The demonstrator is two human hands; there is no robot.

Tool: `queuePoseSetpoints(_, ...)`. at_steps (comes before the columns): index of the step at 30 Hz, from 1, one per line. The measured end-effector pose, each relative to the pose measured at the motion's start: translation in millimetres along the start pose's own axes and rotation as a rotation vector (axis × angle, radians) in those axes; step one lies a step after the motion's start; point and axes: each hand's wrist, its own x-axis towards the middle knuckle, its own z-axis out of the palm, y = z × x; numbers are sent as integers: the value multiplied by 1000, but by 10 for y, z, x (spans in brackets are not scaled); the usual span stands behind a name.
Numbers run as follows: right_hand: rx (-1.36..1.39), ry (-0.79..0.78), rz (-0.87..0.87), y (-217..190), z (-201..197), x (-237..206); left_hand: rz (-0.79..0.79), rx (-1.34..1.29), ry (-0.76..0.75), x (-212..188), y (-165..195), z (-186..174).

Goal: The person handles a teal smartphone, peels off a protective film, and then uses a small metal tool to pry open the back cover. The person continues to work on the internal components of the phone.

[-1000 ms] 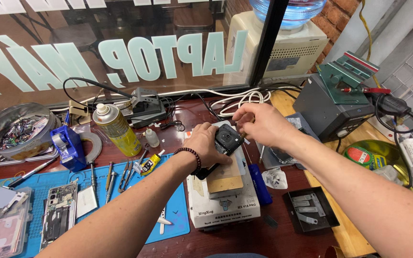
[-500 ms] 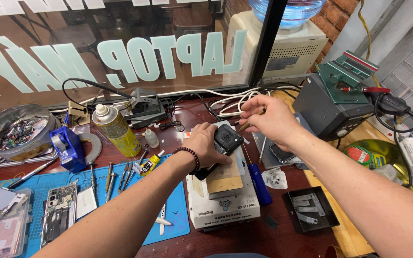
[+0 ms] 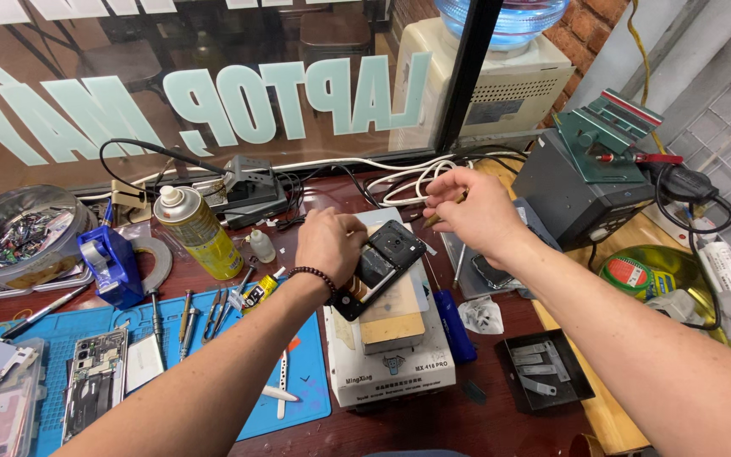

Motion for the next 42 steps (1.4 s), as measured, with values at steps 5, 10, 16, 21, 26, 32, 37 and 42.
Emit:
queuePoseSetpoints(5, -27, -18, 8, 115, -42, 0, -204, -114, -69, 51, -126, -2)
queuePoseSetpoints(10, -16, -19, 7, 146, -34, -12, -199, -139, -86, 98, -114, 21)
queuePoseSetpoints(16, -5, -29, 11, 121, -24, -29, -200, -80, -161, 118, -63, -12)
queuePoseSetpoints(21, -6, -23, 9, 108, -11, -43, -206, -66, -172, 101, -8, -50)
queuePoseSetpoints(26, -34, -33, 9, 98, -21, -51, -215, -61, -182, 82, 25, -90)
queuePoseSetpoints(32, -32, -34, -5, 132, -8, -48, -179, -28, -162, 60, 92, -143)
queuePoseSetpoints(37, -180, 17, -92, 105, 9, -79, -127, 127, -246, -11, 260, -211)
queuePoseSetpoints(42, -566, 100, -387, -16, 43, -202, -55, 299, -347, -104, 415, -256)
